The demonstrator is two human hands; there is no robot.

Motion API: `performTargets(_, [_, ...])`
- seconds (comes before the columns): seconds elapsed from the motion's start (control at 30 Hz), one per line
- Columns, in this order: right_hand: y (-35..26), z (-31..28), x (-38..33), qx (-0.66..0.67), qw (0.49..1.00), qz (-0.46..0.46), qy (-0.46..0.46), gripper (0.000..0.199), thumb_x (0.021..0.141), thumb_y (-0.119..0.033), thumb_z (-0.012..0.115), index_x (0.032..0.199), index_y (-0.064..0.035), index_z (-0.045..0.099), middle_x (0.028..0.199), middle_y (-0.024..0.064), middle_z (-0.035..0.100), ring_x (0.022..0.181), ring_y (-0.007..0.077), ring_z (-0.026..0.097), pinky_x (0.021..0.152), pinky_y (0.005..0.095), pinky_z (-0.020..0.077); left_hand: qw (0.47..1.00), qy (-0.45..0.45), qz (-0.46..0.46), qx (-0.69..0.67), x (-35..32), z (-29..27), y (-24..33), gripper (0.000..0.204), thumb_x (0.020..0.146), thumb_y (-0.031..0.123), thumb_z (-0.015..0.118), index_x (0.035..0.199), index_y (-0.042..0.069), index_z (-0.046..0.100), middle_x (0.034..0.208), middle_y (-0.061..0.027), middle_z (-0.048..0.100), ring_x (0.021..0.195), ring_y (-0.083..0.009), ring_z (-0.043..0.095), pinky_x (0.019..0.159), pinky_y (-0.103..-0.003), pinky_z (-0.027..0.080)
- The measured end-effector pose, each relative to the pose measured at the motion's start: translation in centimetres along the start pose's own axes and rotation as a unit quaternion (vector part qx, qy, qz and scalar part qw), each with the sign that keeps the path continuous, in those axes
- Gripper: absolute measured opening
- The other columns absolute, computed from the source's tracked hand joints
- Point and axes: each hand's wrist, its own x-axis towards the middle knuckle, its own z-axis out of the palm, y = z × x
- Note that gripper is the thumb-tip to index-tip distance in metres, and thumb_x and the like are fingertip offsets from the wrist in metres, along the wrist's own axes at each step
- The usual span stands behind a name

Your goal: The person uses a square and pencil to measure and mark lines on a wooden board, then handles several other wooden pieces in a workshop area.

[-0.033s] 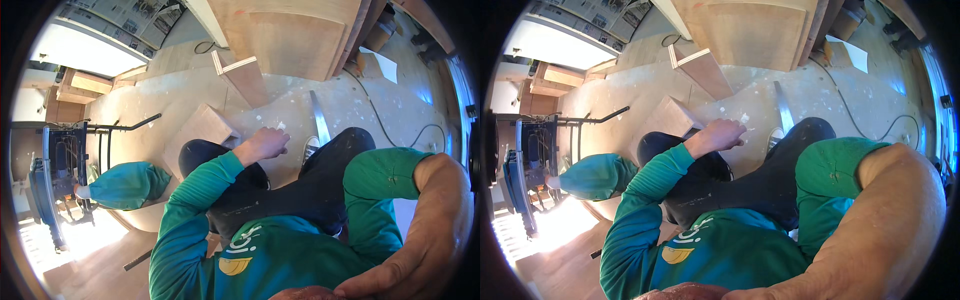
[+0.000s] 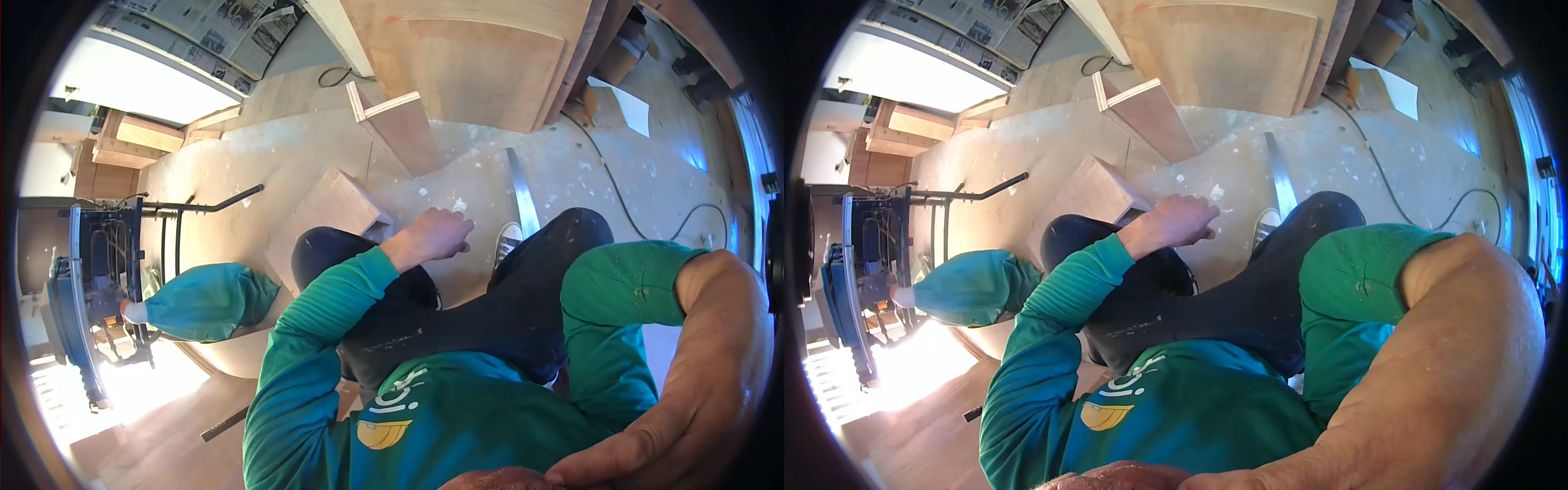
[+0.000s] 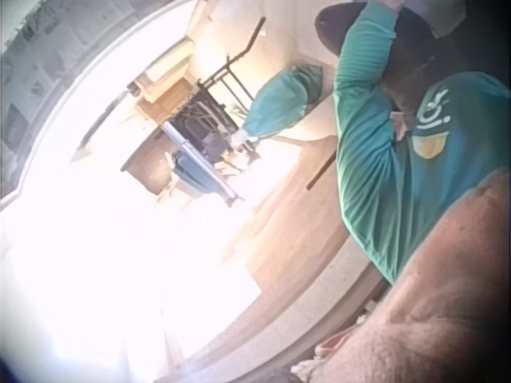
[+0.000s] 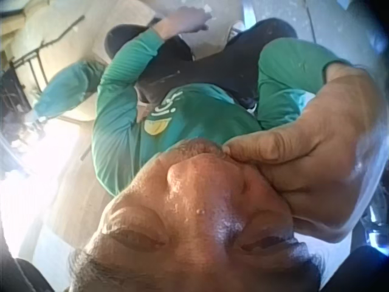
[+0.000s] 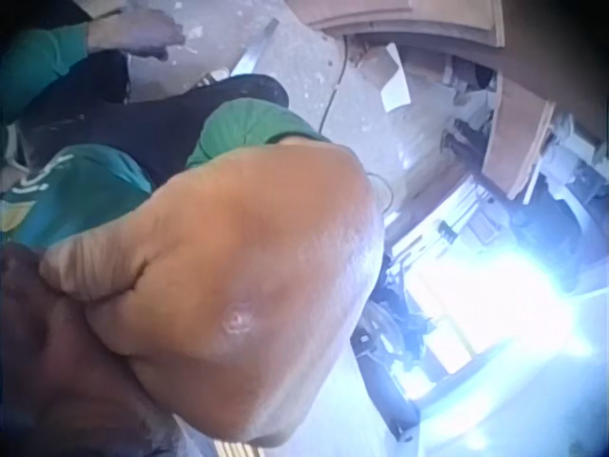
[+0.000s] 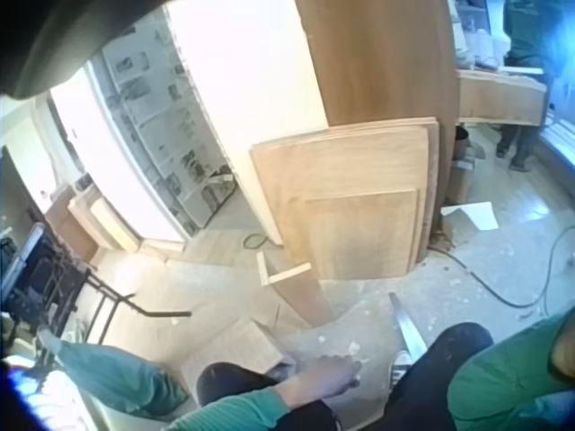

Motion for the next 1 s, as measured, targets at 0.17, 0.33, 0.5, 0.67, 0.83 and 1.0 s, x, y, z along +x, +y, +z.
performTargets(0.17, [0.07,0.4,0.08,0.006,1.0,-0.005,-0.002,0.013,0.086,-0.014,0.063,0.087,-0.0048,0.072,0.091,0.0051,0.073,0.083,0.0203,0.07,0.091,0.0388,0.059,1.0,-0.006,0.0,0.003,-0.2,0.25,-0.09,0.038,0.091,0.036,0.069,0.11,0.004,0.065,0.1,-0.018,0.067,0.094,-0.0376,0.069,0.079,-0.05,0.055])
performTargets(0.33, [-0.25,0.47,-0.01,0.008,1.0,-0.008,-0.002,0.013,0.086,-0.014,0.063,0.087,-0.0046,0.072,0.091,0.0052,0.073,0.083,0.0203,0.07,0.091,0.0389,0.0589,1.0,-0.002,-0.003,0.016,-0.03,0.29,-0.2,0.038,0.092,0.037,0.069,0.111,0.004,0.065,0.1,-0.018,0.067,0.094,-0.0375,0.069,0.079,-0.05,0.055])
performTargets(0.5, [-0.56,0.34,-0.18,0.009,1.0,-0.01,-0.001,0.013,0.086,-0.014,0.063,0.087,-0.0044,0.072,0.091,0.0053,0.073,0.083,0.0204,0.07,0.091,0.039,0.0589,1.0,0.009,0.01,0.021,0.18,0.55,-0.14,0.037,0.091,0.037,0.069,0.109,0.004,0.065,0.097,-0.0181,0.067,0.092,-0.0377,0.069,0.078,-0.05,0.055])
performTargets(0.67, [-0.74,0.38,-0.43,0.009,1.0,-0.009,0.0,0.014,0.086,-0.014,0.063,0.088,-0.0043,0.072,0.091,0.0053,0.073,0.083,0.0204,0.07,0.091,0.0391,0.0588,1.0,0.009,0.015,0.014,0.39,0.64,-0.27,0.037,0.091,0.036,0.069,0.109,0.004,0.064,0.096,-0.0185,0.066,0.092,-0.0379,0.069,0.077,-0.05,0.055])
performTargets(0.83, [-0.75,0.25,-0.52,0.013,1.0,-0.01,0.0,0.014,0.086,-0.014,0.063,0.088,-0.0041,0.072,0.091,0.0054,0.073,0.083,0.0204,0.07,0.091,0.0392,0.0588,1.0,0.001,0.015,0.01,0.23,0.57,-0.35,0.036,0.091,0.035,0.07,0.109,0.005,0.064,0.097,-0.0187,0.066,0.093,-0.0382,0.068,0.078,-0.05,0.054])
performTargets(1.0, [-0.7,0.33,-0.42,0.017,1.0,-0.013,-0.002,0.014,0.086,-0.015,0.063,0.089,-0.0039,0.072,0.091,0.0055,0.073,0.083,0.0205,0.07,0.091,0.0393,0.0587,1.0,0.007,0.014,0.009,0.11,0.56,-0.26,0.036,0.091,0.035,0.07,0.109,0.005,0.064,0.098,-0.0189,0.066,0.093,-0.0384,0.068,0.079,-0.051,0.054])
